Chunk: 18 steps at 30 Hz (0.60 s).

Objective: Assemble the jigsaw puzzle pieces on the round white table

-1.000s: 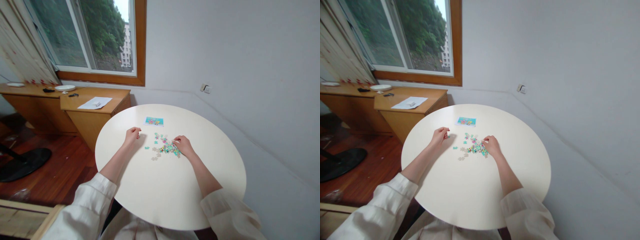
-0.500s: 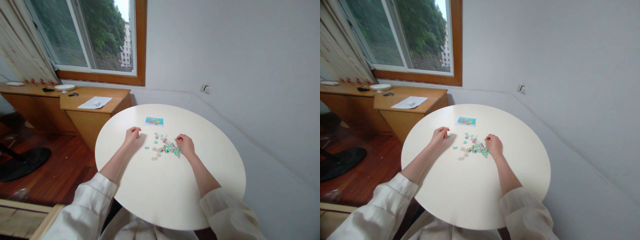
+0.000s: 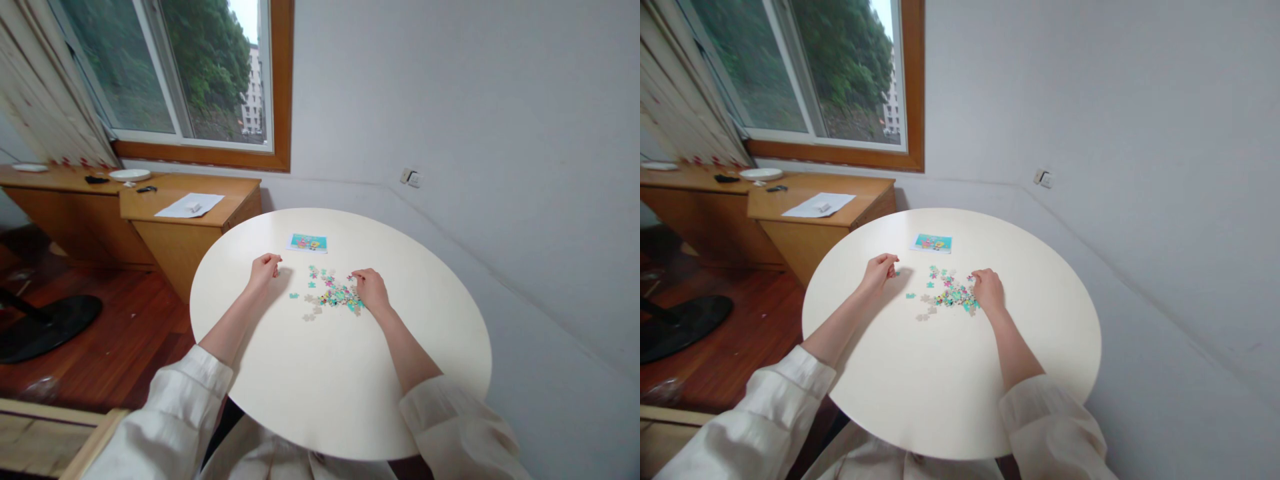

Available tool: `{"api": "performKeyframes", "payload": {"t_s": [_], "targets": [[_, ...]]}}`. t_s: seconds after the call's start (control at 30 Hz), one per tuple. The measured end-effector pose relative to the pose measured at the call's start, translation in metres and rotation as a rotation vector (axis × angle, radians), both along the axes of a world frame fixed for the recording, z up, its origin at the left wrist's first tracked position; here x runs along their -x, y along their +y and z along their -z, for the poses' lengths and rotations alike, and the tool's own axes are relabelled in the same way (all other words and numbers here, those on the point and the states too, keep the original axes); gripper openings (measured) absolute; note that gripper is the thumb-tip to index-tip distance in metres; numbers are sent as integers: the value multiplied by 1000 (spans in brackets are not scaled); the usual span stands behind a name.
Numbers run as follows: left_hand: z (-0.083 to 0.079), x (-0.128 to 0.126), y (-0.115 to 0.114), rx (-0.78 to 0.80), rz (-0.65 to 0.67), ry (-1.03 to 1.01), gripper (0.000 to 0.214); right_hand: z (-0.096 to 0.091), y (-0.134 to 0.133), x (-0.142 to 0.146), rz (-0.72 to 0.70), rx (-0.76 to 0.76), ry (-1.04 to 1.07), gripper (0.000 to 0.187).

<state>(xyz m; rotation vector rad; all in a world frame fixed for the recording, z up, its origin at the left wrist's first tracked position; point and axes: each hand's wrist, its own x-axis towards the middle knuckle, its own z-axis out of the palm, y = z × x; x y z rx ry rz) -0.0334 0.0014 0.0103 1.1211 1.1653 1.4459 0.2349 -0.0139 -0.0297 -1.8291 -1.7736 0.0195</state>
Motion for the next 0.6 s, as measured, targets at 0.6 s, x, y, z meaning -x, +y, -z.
{"api": "performKeyframes", "payload": {"t_s": [0.6], "targets": [[1, 1, 2, -6, -16, 16, 13, -5, -4, 1, -19, 71, -23, 25]]}}
